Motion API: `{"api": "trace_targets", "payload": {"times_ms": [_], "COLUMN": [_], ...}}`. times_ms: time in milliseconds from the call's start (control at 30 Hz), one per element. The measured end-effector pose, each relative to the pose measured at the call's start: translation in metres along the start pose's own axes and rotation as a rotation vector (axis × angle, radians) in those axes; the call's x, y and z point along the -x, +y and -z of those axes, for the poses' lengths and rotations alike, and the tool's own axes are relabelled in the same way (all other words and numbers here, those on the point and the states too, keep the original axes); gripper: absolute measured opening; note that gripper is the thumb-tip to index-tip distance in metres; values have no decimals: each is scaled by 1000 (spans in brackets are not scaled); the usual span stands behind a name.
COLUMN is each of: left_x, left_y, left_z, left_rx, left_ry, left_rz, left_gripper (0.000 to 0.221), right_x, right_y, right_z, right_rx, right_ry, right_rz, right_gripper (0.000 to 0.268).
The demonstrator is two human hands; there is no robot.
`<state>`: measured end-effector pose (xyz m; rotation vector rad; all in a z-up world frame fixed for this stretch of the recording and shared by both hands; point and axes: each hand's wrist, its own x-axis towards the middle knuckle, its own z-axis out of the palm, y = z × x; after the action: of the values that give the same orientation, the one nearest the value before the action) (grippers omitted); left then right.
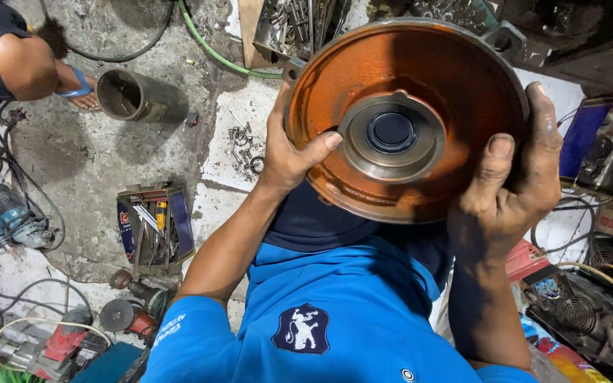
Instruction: The person is inspecting a bearing housing assembly, rotating it to check the internal components, and then searching through a box of miscellaneous metal parts and tools.
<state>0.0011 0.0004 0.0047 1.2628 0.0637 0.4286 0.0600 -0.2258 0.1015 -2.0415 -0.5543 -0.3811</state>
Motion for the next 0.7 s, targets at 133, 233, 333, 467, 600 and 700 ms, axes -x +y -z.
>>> {"api": "trace_targets", "payload": {"times_ms": [133,233,333,467,600,700], "left_x": [8,-4,-1,-4,-4,-4], "left_y": [-3,17,18,28,32,37], "left_z": [3,-7,-8,-13,-16,-18], "left_rx": [-213,-196,-229,-231,-196,-224], "left_ry": [59,16,67,61,80,89], "left_rz": [42,-6,64,50,75,84], "left_gripper": [73,56,63,56,58,56], "right_x": [-3,-8,-11,-16,-17,-18], "right_y": [9,9,8,5,8,7], "right_z": [-2,-3,-4,-5,-6,-7], "right_rx": [5,1,-46,-69,-97,-117], "right_ry": [-8,-23,-34,-59,-78,-91], "right_rz": [-42,-57,-63,-61,-114,-126], "right_gripper": [38,43,43,43,41,41]}}
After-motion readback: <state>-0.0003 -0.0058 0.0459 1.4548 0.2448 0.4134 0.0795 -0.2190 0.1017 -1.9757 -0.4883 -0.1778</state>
